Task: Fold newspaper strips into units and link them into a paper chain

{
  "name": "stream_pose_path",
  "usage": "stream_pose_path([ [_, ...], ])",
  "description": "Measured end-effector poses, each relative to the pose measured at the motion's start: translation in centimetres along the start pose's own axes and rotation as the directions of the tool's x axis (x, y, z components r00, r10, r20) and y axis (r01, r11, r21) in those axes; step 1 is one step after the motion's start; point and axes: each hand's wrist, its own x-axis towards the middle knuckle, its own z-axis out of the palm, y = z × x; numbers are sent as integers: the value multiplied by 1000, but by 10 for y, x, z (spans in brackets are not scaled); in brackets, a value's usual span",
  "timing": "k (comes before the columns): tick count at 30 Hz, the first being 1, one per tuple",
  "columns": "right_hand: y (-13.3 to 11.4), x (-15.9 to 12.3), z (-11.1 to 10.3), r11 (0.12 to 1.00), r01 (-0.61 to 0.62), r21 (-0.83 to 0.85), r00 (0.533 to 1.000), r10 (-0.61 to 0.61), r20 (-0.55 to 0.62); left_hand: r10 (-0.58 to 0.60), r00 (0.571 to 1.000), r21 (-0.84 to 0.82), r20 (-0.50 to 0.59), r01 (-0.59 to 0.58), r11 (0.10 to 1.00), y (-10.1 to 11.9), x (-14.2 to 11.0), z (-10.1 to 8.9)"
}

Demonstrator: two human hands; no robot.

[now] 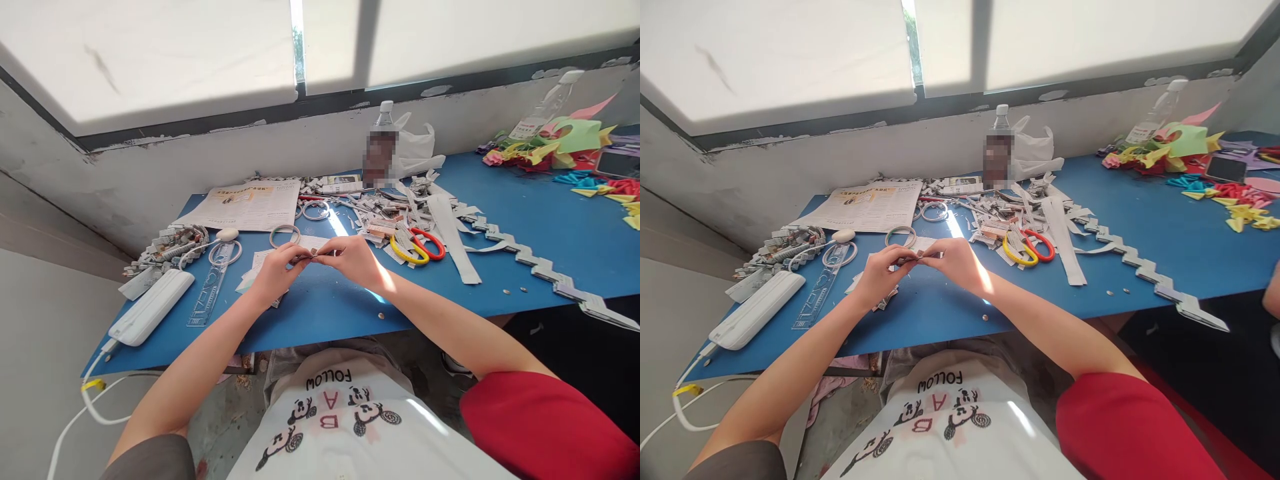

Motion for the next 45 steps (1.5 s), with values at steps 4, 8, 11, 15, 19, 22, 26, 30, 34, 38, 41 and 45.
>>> stream_pose_path([
  [4, 1, 1, 0, 1000, -4, 9, 1000, 4, 3, -33, 999, -10, 18, 33, 999, 2, 1, 0],
  [8, 2, 2, 0, 999, -23, 49, 999, 21, 24, -152, 988, -105, 15, 153, 983, 8, 3, -2],
  [11, 1, 3, -3, 989, -52, 140, 998, 46, 43, -322, 945, -319, 61, 324, 891, 11, 5, -5],
  [15, -1, 7, -7, 943, -180, 279, 984, 167, 67, -504, 851, -657, 147, 464, 594, 6, 11, -10],
  [19, -1, 9, -6, 893, -280, 352, 958, 236, 165, -579, 757, -750, 303, 564, 346, 2, 13, -11],
  [22, -2, 9, -4, 856, -300, 420, 951, 236, 199, -568, 740, -741, 361, 598, 307, 0, 13, -9],
  [26, -3, 7, -1, 835, -301, 460, 952, 233, 198, -553, 738, -717, 388, 619, 322, -2, 13, -7],
  [30, -4, 6, 0, 838, -293, 461, 955, 228, 193, -533, 758, -680, 377, 617, 397, -3, 12, -8],
  [34, -5, 6, -1, 848, -277, 452, 959, 214, 185, -526, 757, -672, 389, 623, 400, -4, 12, -8],
  [38, -5, 5, -1, 853, -260, 453, 963, 198, 181, -511, 754, -670, 412, 631, 391, -4, 11, -9],
  [41, -4, 5, 0, 852, -251, 459, 966, 191, 175, -503, 751, -679, 427, 634, 371, -5, 11, -10],
  [45, -3, 5, 0, 857, -242, 456, 969, 186, 164, -497, 758, -668, 422, 630, 395, -6, 11, -9],
])
